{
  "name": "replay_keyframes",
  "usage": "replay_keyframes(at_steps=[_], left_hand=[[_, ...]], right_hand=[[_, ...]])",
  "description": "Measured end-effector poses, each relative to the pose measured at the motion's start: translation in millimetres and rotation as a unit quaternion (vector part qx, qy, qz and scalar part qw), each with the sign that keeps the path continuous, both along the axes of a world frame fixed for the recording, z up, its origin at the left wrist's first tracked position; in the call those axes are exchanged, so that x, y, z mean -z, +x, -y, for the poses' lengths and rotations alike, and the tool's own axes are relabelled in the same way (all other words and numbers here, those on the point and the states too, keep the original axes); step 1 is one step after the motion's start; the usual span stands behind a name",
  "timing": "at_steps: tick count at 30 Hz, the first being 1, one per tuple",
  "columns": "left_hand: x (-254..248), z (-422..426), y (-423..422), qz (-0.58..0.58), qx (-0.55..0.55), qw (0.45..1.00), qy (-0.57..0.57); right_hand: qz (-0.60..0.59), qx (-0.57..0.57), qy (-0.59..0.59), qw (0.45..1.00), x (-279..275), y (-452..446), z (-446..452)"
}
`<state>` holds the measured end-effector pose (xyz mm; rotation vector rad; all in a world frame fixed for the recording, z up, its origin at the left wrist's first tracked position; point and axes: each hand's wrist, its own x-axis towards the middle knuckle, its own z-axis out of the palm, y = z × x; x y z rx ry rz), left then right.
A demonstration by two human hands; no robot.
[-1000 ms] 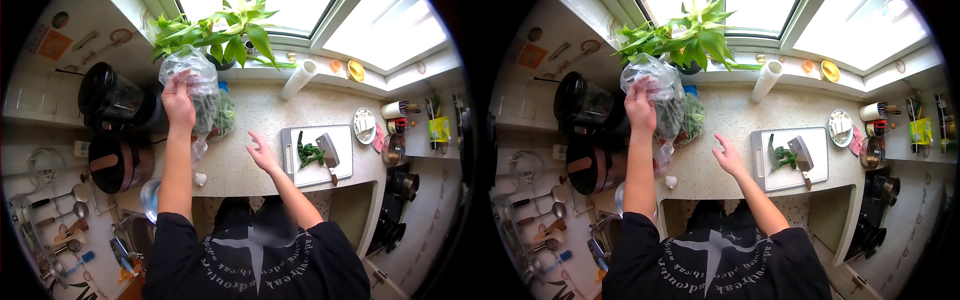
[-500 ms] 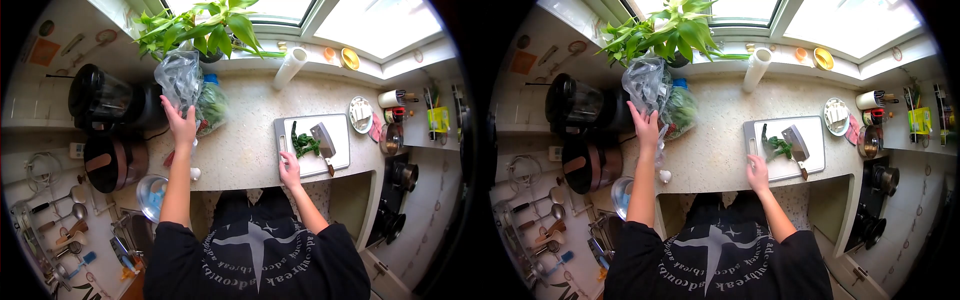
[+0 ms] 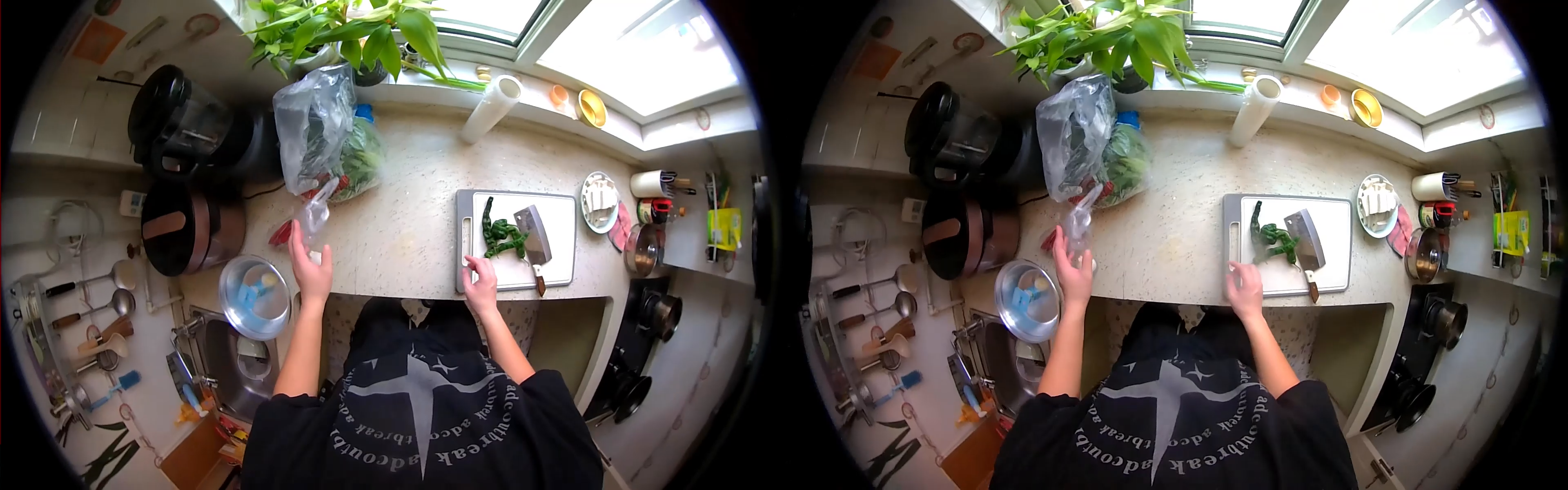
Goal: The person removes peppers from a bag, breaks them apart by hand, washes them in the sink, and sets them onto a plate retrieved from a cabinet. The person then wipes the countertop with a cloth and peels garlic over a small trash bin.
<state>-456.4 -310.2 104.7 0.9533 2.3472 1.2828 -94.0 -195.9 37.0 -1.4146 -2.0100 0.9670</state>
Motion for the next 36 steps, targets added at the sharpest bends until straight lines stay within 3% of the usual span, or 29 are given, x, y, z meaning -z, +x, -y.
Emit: replay_keyframes(at_steps=[9, 13, 16, 22, 27, 36], left_hand=[[37.9, 28.6, 89.2, 0.146, 0.033, 0.988, -0.026], [41.7, 4.8, 138.4, 0.167, 0.142, 0.972, -0.082], [35.5, -25.8, 174.5, 0.059, 0.258, 0.957, -0.116], [54.2, -94.5, 233.1, -0.09, 0.352, 0.928, -0.082], [84.7, -145.3, 260.7, -0.208, 0.391, 0.896, -0.024], [112.2, -178.3, 274.9, -0.258, 0.435, 0.862, 0.039]], right_hand=[[0.138, 0.062, 0.116, 0.982, 1.2, 58.7, -22.7], [0.204, 0.074, 0.136, 0.967, 4.0, 86.5, -39.9], [0.217, 0.063, 0.148, 0.963, 11.4, 103.9, -54.0], [0.242, -0.038, 0.127, 0.961, 22.2, 104.7, -57.5], [0.213, -0.02, 0.075, 0.974, 24.1, 97.8, -51.5], [0.125, 0.018, 0.083, 0.989, 40.2, 86.0, -56.1]])
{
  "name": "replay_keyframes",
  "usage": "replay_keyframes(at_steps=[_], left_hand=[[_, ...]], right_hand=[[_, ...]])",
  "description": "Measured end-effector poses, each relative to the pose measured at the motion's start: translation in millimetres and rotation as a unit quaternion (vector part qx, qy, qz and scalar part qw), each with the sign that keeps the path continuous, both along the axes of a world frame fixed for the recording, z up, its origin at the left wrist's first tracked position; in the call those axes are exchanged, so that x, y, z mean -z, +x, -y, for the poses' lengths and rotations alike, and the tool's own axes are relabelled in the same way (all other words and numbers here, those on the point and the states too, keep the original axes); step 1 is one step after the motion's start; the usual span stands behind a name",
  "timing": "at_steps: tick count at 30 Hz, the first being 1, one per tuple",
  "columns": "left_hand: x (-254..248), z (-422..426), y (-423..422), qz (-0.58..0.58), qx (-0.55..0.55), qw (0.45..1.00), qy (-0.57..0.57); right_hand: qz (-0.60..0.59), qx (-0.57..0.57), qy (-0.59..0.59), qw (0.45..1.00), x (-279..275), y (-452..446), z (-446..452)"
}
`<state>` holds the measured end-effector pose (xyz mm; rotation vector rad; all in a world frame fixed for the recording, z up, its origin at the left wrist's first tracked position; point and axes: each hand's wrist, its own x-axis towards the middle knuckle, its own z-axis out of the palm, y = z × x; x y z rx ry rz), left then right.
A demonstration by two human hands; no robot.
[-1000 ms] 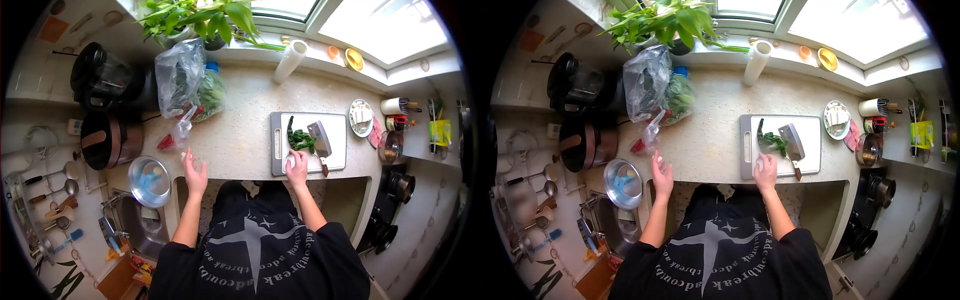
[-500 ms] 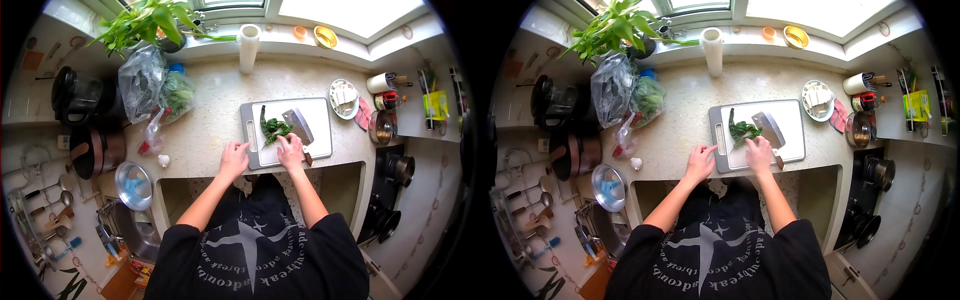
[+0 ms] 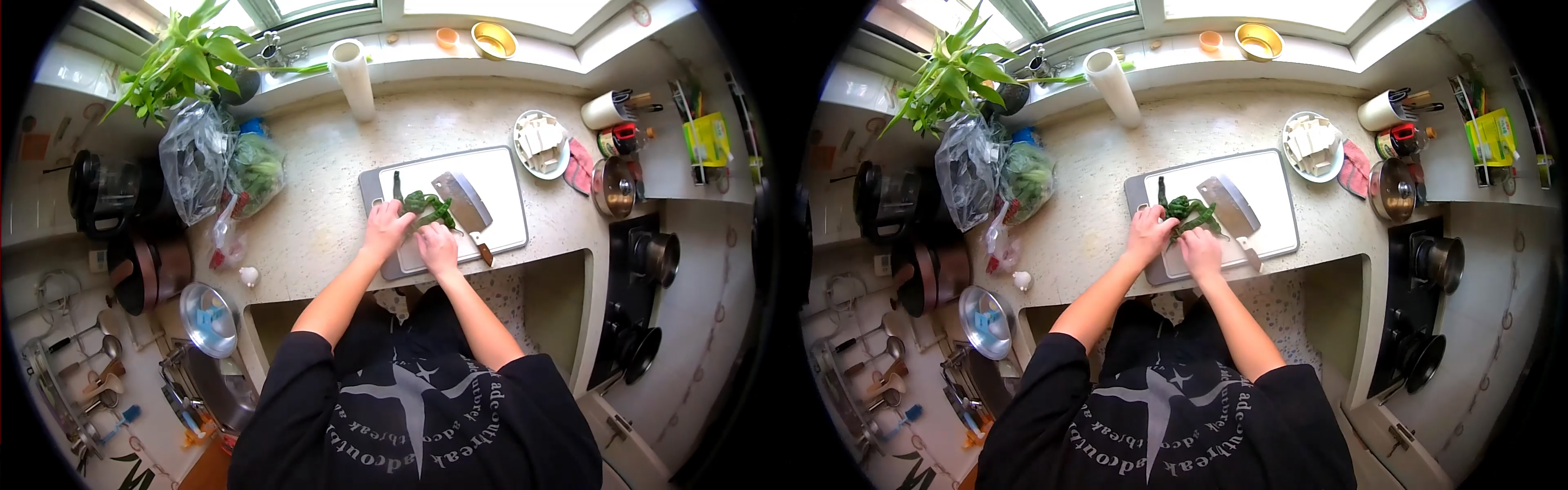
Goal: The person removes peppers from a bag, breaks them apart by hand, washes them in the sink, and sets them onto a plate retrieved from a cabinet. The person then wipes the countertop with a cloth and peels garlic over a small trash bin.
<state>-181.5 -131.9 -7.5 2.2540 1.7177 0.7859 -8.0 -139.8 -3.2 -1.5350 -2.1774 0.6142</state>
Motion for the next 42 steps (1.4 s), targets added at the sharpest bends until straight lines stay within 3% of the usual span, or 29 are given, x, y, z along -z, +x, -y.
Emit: replay_keyframes(at_steps=[3, 6, 10, 11, 14, 17, 20, 29, 32, 35, 38, 42], left_hand=[[-8.1, -0.9, -6.5, 0.028, 0.021, 0.999, -0.011], [-56.0, 2.2, -11.8, 0.059, 0.047, 0.997, 0.001], [-85.8, 17.3, -17.2, 0.151, 0.081, 0.97, -0.174], [-95.1, 23.5, -15.5, 0.16, 0.069, 0.97, -0.168], [-120.7, 33.7, -16.2, 0.124, 0.074, 0.984, -0.103], [-144.2, 42.6, -17.5, 0.097, 0.063, 0.986, -0.123], [-160.8, 47.2, -19.2, 0.085, 0.065, 0.99, -0.09], [-198.0, 54.6, -29.8, 0.064, 0.077, 0.993, -0.06], [-204.3, 56.2, -29.5, 0.047, 0.08, 0.994, -0.051], [-210.0, 56.6, -26.4, 0.022, 0.078, 0.996, -0.041], [-215.3, 54.6, -24.5, -0.012, 0.083, 0.996, -0.043], [-219.1, 52.9, -22.0, -0.034, 0.09, 0.994, -0.044]], right_hand=[[-0.078, 0.0, 0.029, 0.997, -14.9, 3.8, -5.5], [-0.174, -0.014, -0.007, 0.985, -40.4, 17.7, -11.0], [-0.246, -0.032, -0.091, 0.964, -92.0, 26.2, -9.8], [-0.25, -0.048, -0.086, 0.963, -92.8, 28.4, -9.2], [-0.22, -0.091, -0.073, 0.969, -121.9, 24.5, -11.2], [-0.114, -0.12, -0.071, 0.984, -162.5, 15.1, -11.1], [-0.099, -0.14, -0.1, 0.98, -173.9, 8.9, -11.5], [-0.218, -0.186, -0.286, 0.914, -193.7, 16.2, -20.2], [-0.223, -0.2, -0.272, 0.914, -191.7, 16.9, -17.3], [-0.074, -0.225, -0.164, 0.958, -197.1, 15.6, -13.8], [-0.028, -0.227, -0.124, 0.966, -195.8, 13.4, -9.9], [-0.07, -0.222, -0.159, 0.959, -198.9, 13.3, -14.2]])
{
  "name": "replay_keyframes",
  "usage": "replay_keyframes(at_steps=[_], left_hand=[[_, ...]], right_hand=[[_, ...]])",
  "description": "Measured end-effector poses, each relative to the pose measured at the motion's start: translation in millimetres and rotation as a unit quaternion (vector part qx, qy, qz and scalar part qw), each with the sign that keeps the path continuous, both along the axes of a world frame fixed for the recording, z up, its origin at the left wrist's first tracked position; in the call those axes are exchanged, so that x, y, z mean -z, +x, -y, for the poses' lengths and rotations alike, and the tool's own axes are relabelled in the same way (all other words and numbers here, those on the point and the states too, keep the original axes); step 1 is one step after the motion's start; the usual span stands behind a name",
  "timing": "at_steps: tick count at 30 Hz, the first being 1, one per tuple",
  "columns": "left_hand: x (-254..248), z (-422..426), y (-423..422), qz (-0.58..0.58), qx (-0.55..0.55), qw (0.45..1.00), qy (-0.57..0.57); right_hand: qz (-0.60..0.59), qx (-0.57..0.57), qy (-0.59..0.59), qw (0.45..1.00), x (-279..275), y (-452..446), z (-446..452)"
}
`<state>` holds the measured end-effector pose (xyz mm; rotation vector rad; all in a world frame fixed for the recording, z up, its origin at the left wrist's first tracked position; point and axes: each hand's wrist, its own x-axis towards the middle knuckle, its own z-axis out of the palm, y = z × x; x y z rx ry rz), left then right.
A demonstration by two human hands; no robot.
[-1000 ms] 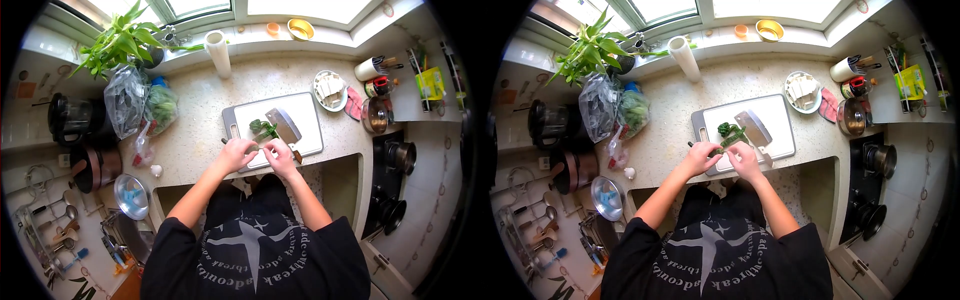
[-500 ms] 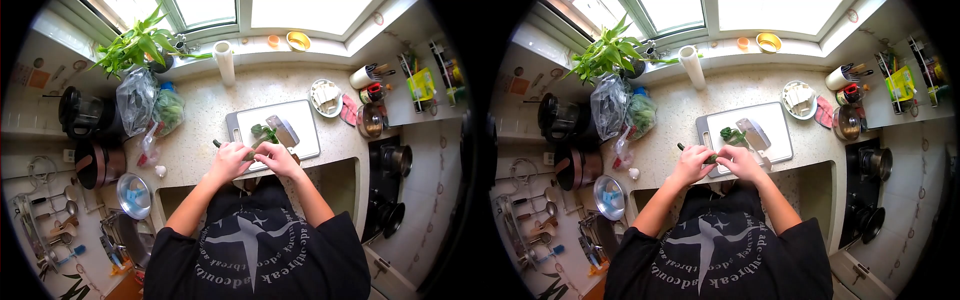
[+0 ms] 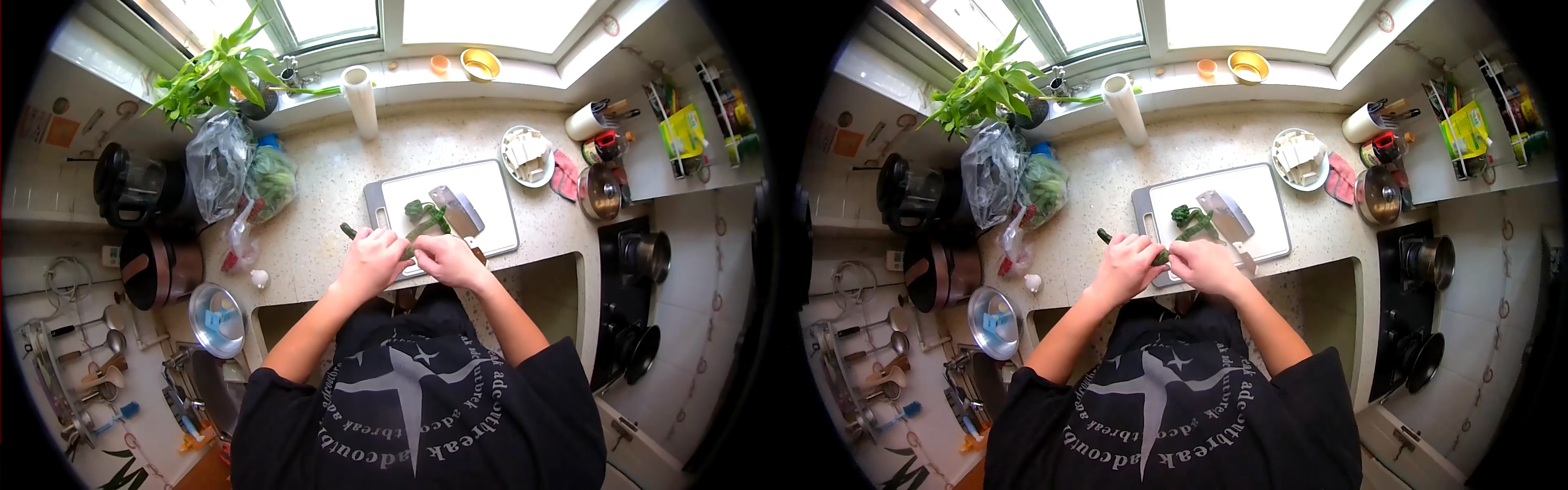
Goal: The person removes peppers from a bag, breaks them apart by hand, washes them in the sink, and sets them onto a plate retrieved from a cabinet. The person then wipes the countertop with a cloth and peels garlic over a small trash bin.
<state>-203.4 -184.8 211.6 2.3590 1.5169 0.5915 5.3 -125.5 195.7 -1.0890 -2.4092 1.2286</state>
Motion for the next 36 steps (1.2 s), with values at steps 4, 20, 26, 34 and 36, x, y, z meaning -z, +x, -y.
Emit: replay_keyframes(at_steps=[4, 20, 26, 34, 36], left_hand=[[-6.1, -5.7, -1.6, 0.041, 0.016, 0.999, -0.008], [-16.0, -9.7, -1.9, 0.07, 0.072, 0.995, -0.026], [-10.2, -3.7, 0.7, 0.161, 0.044, 0.984, -0.066], [0.6, -3.5, 3.6, 0.241, 0.033, 0.958, -0.149], [-4.0, -5.5, -0.9, 0.258, 0.045, 0.942, -0.212]], right_hand=[[-0.122, 0.034, -0.178, 0.976, 7.0, 8.7, -1.7], [-0.243, 0.005, -0.254, 0.936, 6.9, 18.4, 2.3], [-0.352, 0.098, -0.466, 0.806, 0.3, 14.4, 23.7], [-0.354, 0.085, -0.289, 0.885, 18.0, 16.1, 24.8], [-0.255, 0.057, -0.125, 0.957, 0.0, 18.5, 16.9]])
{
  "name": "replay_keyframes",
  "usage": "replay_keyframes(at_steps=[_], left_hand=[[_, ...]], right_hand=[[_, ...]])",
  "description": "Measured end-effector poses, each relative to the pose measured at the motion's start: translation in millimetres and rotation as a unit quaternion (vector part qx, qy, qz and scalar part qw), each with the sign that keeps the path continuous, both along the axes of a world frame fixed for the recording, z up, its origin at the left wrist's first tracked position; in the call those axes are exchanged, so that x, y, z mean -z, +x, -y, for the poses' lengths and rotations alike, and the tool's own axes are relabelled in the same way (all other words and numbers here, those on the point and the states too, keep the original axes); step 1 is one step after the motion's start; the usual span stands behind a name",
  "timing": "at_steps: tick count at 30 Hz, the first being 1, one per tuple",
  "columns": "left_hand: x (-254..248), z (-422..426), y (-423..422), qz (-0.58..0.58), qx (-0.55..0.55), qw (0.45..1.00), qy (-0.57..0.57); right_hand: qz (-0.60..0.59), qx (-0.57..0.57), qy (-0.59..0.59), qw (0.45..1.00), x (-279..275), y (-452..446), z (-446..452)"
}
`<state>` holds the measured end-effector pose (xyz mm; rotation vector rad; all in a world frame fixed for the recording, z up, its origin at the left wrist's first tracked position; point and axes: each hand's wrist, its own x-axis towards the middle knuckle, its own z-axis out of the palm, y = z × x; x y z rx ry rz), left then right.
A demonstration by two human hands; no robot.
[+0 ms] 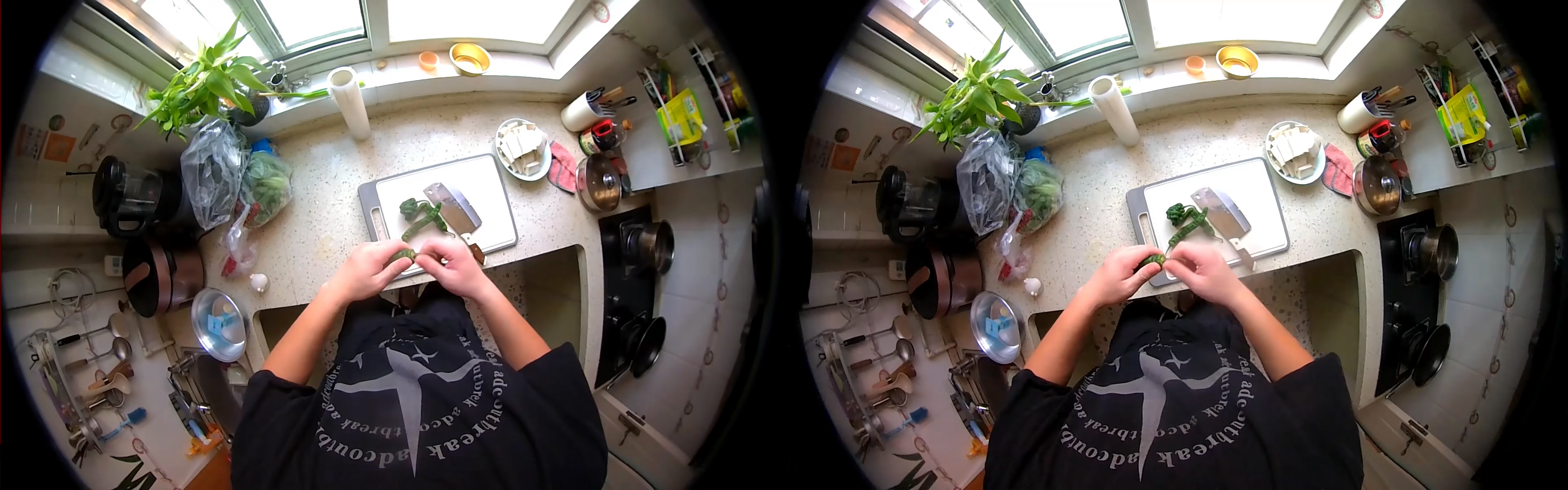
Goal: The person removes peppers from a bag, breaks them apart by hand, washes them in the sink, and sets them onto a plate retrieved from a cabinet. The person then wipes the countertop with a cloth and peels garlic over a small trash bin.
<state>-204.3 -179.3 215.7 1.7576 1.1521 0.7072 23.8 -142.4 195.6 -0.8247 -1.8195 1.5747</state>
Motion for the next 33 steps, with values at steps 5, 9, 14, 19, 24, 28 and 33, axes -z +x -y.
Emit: replay_keyframes(at_steps=[5, 9, 14, 19, 24, 28, 33], left_hand=[[-3.5, -6.4, -2.2, 0.128, 0.051, 0.985, -0.106], [-9.9, -11.6, -8.7, 0.175, 0.075, 0.963, -0.192], [-1.8, -10.7, -14.0, 0.202, 0.099, 0.939, -0.259], [-0.4, -11.3, -14.8, 0.191, 0.106, 0.94, -0.26], [-4.0, -15.1, -14.5, 0.076, 0.131, 0.967, -0.205], [2.0, -15.0, -16.1, 0.07, 0.14, 0.973, -0.17], [-13.6, -16.4, -20.9, -0.055, 0.153, 0.984, -0.079]], right_hand=[[0.083, -0.028, 0.17, 0.982, -47.6, 1.6, -13.0], [0.035, -0.052, 0.122, 0.991, -45.6, 2.5, -18.7], [0.014, -0.051, 0.089, 0.995, -44.0, 3.3, -19.7], [0.057, -0.017, 0.171, 0.983, -47.0, -5.8, -11.2], [0.215, -0.07, 0.386, 0.895, -45.0, -6.9, -10.2], [0.241, -0.119, 0.333, 0.904, -44.1, -8.5, -9.8], [0.161, -0.083, 0.263, 0.948, -39.8, -11.4, -8.1]])
